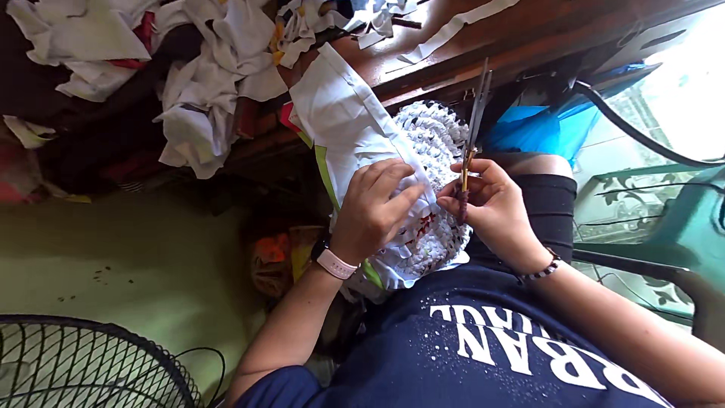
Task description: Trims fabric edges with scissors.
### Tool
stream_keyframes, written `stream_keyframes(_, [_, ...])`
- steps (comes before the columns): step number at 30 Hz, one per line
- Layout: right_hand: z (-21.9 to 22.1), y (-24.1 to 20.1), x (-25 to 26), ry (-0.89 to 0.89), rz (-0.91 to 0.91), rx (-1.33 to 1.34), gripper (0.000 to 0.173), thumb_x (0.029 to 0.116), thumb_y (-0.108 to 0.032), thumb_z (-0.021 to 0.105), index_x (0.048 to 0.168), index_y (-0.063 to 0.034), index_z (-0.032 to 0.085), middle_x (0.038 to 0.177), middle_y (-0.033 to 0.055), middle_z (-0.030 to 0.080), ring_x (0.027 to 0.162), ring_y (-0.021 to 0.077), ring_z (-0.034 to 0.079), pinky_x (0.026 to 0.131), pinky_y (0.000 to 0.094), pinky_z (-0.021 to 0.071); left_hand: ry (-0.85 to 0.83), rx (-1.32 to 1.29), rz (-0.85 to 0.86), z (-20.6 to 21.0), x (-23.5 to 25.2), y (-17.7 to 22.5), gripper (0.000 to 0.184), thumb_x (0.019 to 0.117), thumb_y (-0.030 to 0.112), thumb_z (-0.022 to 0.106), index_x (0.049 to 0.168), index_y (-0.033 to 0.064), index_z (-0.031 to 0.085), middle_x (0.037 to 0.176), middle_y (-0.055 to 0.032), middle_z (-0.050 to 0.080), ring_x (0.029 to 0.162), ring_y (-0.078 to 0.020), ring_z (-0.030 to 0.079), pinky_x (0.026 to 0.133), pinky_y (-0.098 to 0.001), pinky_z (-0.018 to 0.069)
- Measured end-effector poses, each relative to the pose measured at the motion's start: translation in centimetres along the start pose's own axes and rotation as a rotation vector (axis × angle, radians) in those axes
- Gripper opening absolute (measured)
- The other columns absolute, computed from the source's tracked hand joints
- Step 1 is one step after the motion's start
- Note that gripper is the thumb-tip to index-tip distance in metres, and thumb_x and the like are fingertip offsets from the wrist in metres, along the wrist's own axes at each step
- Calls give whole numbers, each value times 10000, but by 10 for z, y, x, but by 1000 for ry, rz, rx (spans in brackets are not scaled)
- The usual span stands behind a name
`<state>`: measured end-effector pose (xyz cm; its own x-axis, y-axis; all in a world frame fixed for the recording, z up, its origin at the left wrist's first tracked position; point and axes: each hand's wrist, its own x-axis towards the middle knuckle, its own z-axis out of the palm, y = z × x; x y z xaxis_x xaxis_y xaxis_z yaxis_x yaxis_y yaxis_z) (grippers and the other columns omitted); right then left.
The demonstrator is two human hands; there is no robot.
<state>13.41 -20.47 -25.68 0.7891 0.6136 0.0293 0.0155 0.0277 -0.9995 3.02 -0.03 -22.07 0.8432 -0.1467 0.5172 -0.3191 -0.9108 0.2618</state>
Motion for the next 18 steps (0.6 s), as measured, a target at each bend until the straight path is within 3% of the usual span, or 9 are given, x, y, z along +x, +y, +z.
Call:
stream_keyframes(4, [0,-1,0,0,8,-8,545,829,-40,787,1303,-123,532,917,-1,735,678,90,687,563,223,578,-43,81,70,-9,20,-4,188,965,74,647,1070,114,797,1136,-122,724,1196,-317,620,999,-473,484])
stream_keyframes(12, [0,-1,0,10,22,20,541,827,-35,799,1293,-129,539,914,6,732,701,103,698,584,241,595,-360,246,346,-20,60,-4,251,1003,2,508,880,57,720,933,-86,678,1003,-279,619,823,-432,434])
stream_keyframes(18, [0,-1,0,8,27,39,544,826,-24,793,1298,-122,542,915,14,734,703,107,698,585,240,591,-312,237,406,-17,61,-10,255,1001,-3,514,824,41,693,839,-90,645,873,-273,607,802,-439,414])
